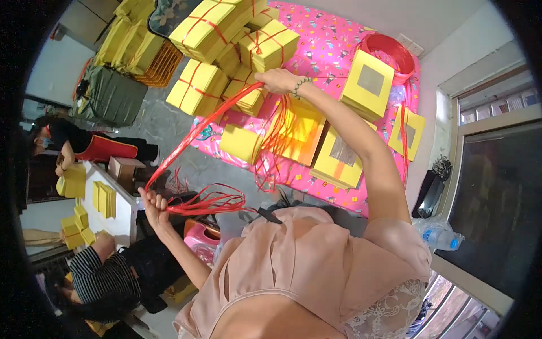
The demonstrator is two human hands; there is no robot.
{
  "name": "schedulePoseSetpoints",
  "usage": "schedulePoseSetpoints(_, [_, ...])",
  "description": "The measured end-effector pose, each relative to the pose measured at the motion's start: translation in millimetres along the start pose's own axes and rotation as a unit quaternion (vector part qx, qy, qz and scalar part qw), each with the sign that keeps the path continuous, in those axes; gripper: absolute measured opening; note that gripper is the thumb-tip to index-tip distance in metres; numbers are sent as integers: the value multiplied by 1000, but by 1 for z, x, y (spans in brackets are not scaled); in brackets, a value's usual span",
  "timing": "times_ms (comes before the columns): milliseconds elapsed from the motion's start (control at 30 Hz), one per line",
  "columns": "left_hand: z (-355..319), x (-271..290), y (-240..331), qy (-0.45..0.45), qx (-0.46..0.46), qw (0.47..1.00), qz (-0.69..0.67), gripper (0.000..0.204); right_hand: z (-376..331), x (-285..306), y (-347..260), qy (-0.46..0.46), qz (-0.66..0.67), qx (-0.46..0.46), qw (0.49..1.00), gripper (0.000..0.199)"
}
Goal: The recorder ties bundles of yellow paper boxes with red plastic string and cuts the string with scissors.
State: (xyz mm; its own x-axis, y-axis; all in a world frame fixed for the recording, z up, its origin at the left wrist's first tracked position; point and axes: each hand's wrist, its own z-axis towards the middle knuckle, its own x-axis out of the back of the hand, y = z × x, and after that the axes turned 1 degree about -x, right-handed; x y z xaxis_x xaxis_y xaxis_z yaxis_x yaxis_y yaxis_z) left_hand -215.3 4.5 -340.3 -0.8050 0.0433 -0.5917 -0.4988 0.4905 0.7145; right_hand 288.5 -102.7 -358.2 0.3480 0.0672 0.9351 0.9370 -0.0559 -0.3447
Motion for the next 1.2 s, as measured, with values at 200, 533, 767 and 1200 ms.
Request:
schedulePoseSetpoints(200, [1, 46, -1, 49, -21, 995, -87, 41, -8, 22, 21, -64, 77, -29, 995, 13])
schedulePoseSetpoints(533, [-5, 177, -82, 149, 82, 975, -142, 42, -25, 63, 4, -367, 366, 73, 852, 32])
schedulePoseSetpoints(767, [-34, 227, -107, 204, 98, 973, -38, 40, -39, 43, -32, -378, 469, 55, 796, 30])
schedulePoseSetpoints(1200, [-43, 162, -99, 166, 109, 967, 158, 41, -79, 79, -58, -201, 682, 32, 702, 24])
